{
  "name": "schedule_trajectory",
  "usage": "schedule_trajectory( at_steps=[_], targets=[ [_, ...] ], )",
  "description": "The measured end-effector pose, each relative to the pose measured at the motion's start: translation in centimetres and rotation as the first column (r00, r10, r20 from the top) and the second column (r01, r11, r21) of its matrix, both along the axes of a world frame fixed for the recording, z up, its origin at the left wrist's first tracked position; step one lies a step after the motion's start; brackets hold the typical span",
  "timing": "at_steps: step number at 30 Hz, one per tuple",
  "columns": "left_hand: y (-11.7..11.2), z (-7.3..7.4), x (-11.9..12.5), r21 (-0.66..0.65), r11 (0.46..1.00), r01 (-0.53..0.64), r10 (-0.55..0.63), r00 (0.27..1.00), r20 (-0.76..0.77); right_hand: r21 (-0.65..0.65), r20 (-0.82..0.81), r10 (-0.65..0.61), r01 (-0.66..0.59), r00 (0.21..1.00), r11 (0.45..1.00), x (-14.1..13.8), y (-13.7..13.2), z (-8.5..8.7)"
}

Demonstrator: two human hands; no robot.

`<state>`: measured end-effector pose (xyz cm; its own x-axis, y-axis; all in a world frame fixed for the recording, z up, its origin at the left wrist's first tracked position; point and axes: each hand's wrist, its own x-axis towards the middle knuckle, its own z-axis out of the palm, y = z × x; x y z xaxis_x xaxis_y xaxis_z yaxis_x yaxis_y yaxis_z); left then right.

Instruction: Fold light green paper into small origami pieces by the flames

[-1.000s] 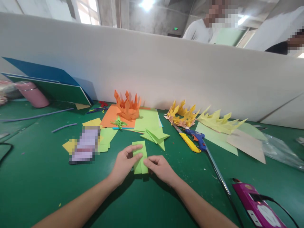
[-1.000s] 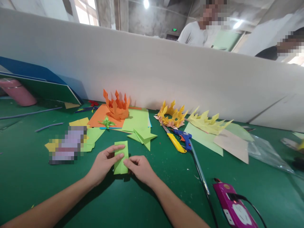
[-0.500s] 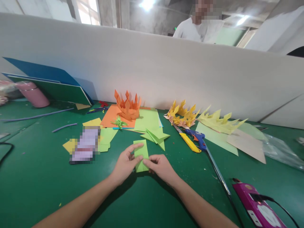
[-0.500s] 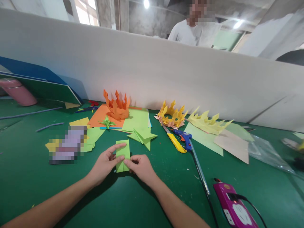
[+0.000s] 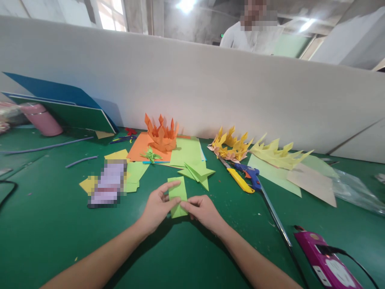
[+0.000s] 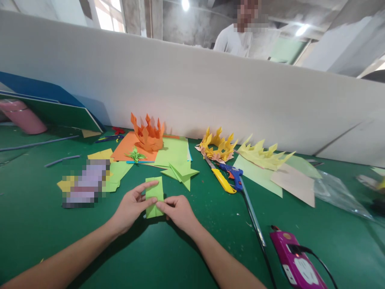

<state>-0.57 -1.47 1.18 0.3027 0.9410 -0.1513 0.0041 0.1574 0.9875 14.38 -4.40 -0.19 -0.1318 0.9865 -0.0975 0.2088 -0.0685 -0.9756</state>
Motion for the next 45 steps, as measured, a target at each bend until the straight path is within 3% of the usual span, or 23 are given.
schedule_trajectory(
  at_steps=[7, 12, 16, 24, 34, 41, 45],
  targets=[
    [1.9, 0.0, -1.4, 0.061, 0.976, -0.207, 0.202, 0.976, 0.08, 0.004, 0.022, 0.094, -0.094, 0.995, 0.996, -0.1, -0.5, -0.1],
    [0.9, 0.1, -1.1, 0.019, 1.0, -0.02, 0.02, 1.0, 0.008, -0.033, -0.153, -0.138, 0.135, 0.979, 0.99, 0.9, 0.2, 0.0],
    [0.1, 0.2, -0.5, 0.032, 0.996, 0.082, -0.08, 0.995, -0.054, -0.024, -0.231, -0.145, 0.144, 0.962, 0.989, 0.9, 0.4, 0.0],
    [-0.3, 0.2, -0.2, 0.187, 0.977, 0.1, -0.08, 0.99, -0.113, -0.032, -0.234, -0.133, 0.129, 0.963, 0.991, 0.5, 0.2, -0.1],
    [-0.7, 0.1, 0.1, 0.215, 0.955, 0.204, -0.168, 0.971, -0.171, -0.106, -0.384, -0.234, 0.209, 0.893, 0.972, 0.7, 0.4, 0.0],
    [-1.0, -0.1, 0.2, 0.158, 0.953, 0.26, -0.229, 0.955, -0.189, -0.13, -0.47, -0.364, 0.345, 0.804, 0.93, 1.5, 1.0, 0.0],
    [-0.7, -0.4, 0.0, 0.071, 0.967, 0.246, -0.231, 0.958, -0.171, -0.089, -0.466, -0.359, 0.361, 0.809, 0.928, 2.2, 1.3, -0.3]
  ],
)
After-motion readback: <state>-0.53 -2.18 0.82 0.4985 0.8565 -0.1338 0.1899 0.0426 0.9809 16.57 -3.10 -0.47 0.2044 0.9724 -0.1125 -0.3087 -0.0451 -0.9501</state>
